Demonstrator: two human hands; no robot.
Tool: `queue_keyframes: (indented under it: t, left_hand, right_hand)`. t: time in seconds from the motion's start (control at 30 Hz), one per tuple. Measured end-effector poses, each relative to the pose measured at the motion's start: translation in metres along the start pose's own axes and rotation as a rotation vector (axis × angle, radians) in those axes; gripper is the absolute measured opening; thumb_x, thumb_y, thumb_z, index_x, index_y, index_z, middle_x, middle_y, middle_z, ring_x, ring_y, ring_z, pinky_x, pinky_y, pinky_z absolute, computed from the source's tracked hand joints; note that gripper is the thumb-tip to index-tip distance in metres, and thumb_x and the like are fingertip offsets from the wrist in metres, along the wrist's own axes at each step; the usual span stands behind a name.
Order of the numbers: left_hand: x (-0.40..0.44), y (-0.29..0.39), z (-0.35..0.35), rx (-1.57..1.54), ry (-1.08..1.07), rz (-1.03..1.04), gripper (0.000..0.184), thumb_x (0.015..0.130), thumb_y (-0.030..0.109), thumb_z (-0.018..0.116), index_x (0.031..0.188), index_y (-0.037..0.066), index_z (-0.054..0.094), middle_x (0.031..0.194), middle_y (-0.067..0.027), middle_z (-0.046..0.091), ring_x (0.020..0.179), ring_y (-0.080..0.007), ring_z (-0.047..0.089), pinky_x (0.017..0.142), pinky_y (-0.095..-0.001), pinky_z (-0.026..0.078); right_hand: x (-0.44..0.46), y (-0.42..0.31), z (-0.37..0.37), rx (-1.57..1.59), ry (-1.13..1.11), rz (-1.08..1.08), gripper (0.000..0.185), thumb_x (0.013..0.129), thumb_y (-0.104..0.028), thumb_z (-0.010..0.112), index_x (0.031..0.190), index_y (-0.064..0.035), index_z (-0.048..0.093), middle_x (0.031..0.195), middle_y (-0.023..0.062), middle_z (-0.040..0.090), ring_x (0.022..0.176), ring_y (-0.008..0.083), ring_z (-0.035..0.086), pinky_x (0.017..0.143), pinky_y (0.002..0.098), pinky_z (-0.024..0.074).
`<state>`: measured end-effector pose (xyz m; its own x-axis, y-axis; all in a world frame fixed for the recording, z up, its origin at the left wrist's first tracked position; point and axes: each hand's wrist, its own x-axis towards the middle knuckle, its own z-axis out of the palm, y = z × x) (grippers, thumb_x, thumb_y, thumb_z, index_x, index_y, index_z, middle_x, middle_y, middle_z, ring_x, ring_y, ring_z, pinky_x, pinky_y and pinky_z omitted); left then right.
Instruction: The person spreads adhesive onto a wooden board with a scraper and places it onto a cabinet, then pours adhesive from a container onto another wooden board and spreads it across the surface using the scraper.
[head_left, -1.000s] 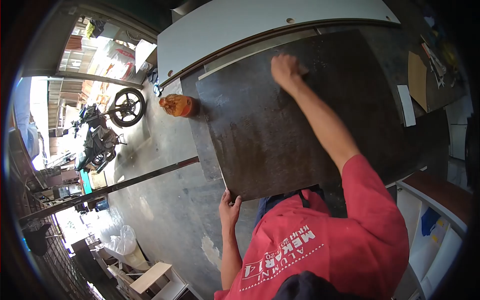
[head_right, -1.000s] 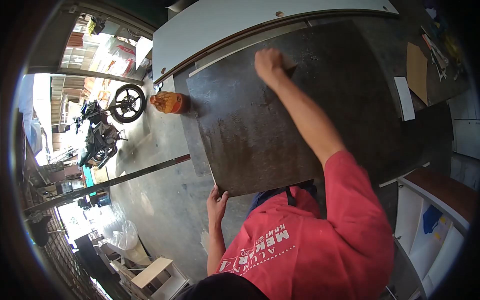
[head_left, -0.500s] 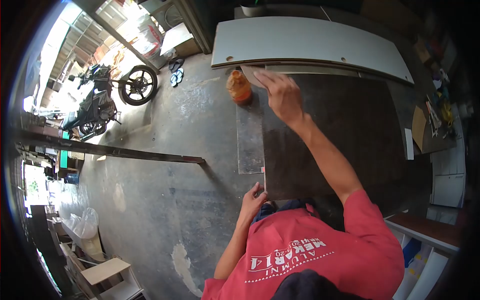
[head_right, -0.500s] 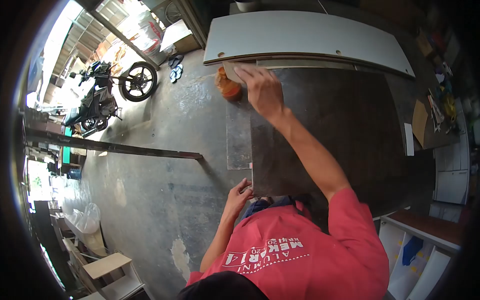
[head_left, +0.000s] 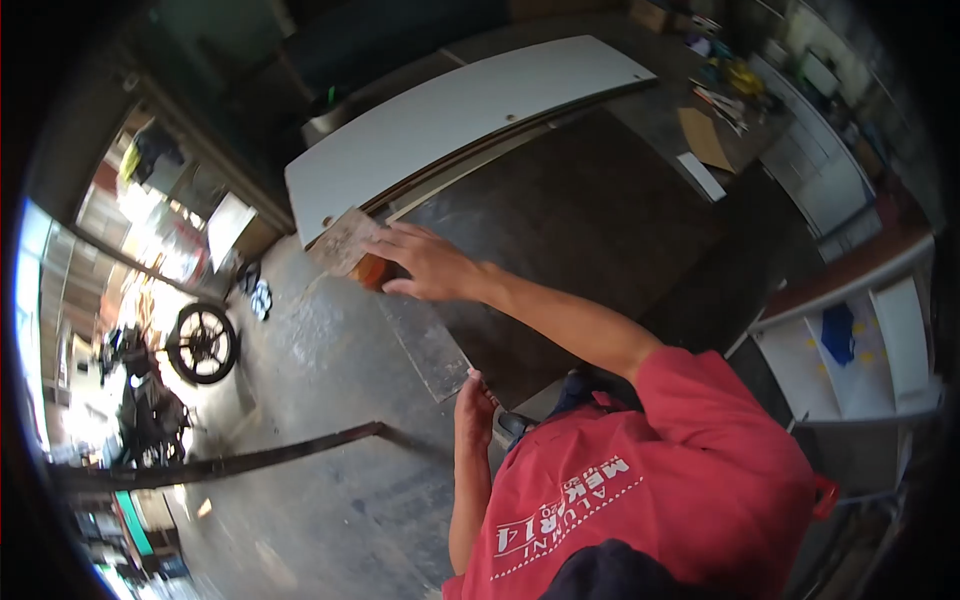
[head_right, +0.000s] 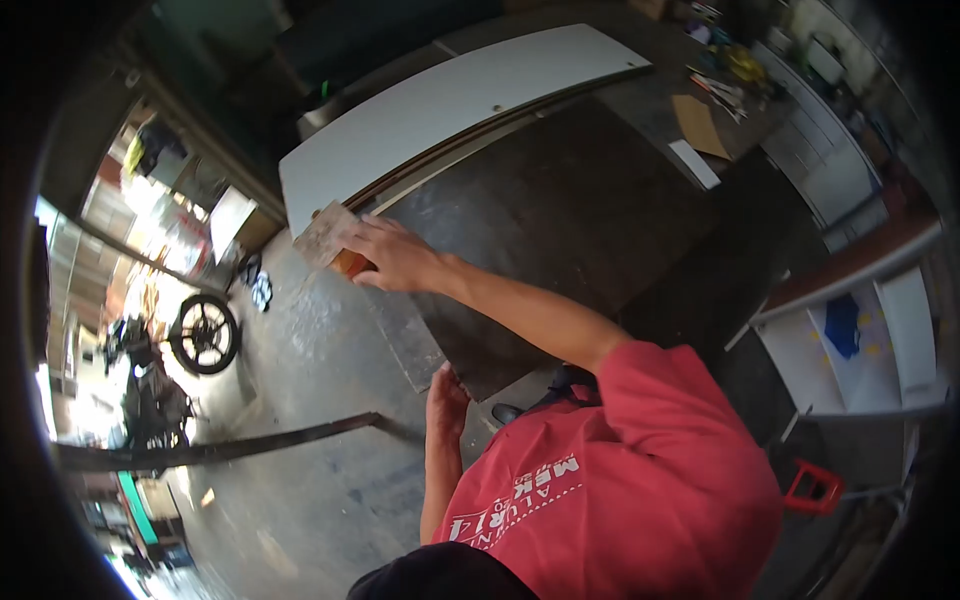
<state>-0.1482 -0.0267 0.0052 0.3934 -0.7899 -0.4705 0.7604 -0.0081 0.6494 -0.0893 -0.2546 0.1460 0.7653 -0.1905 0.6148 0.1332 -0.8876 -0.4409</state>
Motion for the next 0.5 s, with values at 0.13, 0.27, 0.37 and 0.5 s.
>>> queue_keyframes:
  t: [0.13,0.27,0.37,0.5]
  left_hand:
    - [0.026,0.010,0.012,-0.286,-0.125,-0.035,0.052,0.101,0.043,0.053,0.133,0.002,0.060,0.125,-0.0087,0.069,0.116,-0.0254,0.063,0.101,-0.0429,0.050]
    - [0.042,0.027,0.031,-0.332,-0.196,-0.096,0.062,0.094,0.051,0.061,0.134,0.004,0.059,0.134,-0.0130,0.064,0.122,-0.0318,0.061,0.106,-0.0454,0.048]
    - [0.045,0.040,0.051,-0.268,-0.217,-0.089,0.062,0.091,0.049,0.066,0.134,0.004,0.059,0.133,-0.0135,0.064,0.121,-0.0336,0.061,0.106,-0.0462,0.048]
    - [0.036,0.063,0.087,-0.217,-0.250,0.009,0.057,0.091,0.043,0.067,0.133,0.005,0.060,0.130,-0.0125,0.066,0.118,-0.0326,0.063,0.103,-0.0461,0.050]
  right_hand:
    - [-0.124,-0.015,-0.109,-0.025,0.382,0.217,0.023,0.089,-0.014,0.075,0.110,-0.0044,0.073,0.107,0.0139,0.074,0.101,0.0328,0.070,0.092,0.0401,0.0550]
    - [-0.319,0.002,-0.166,0.188,0.840,1.095,0.053,0.107,-0.048,0.045,0.107,-0.0025,0.074,0.098,0.0087,0.076,0.092,0.0151,0.070,0.080,0.0274,0.0507]
    - [-0.419,-0.010,-0.198,0.586,0.903,1.455,0.061,0.105,-0.057,0.039,0.125,-0.0047,0.064,0.109,0.0081,0.072,0.091,0.0158,0.067,0.079,0.0295,0.0502]
    - [-0.451,0.007,-0.177,1.107,0.923,1.357,0.058,0.106,-0.053,0.038,0.134,-0.0050,0.056,0.121,0.0102,0.069,0.103,0.0212,0.068,0.084,0.0359,0.0529]
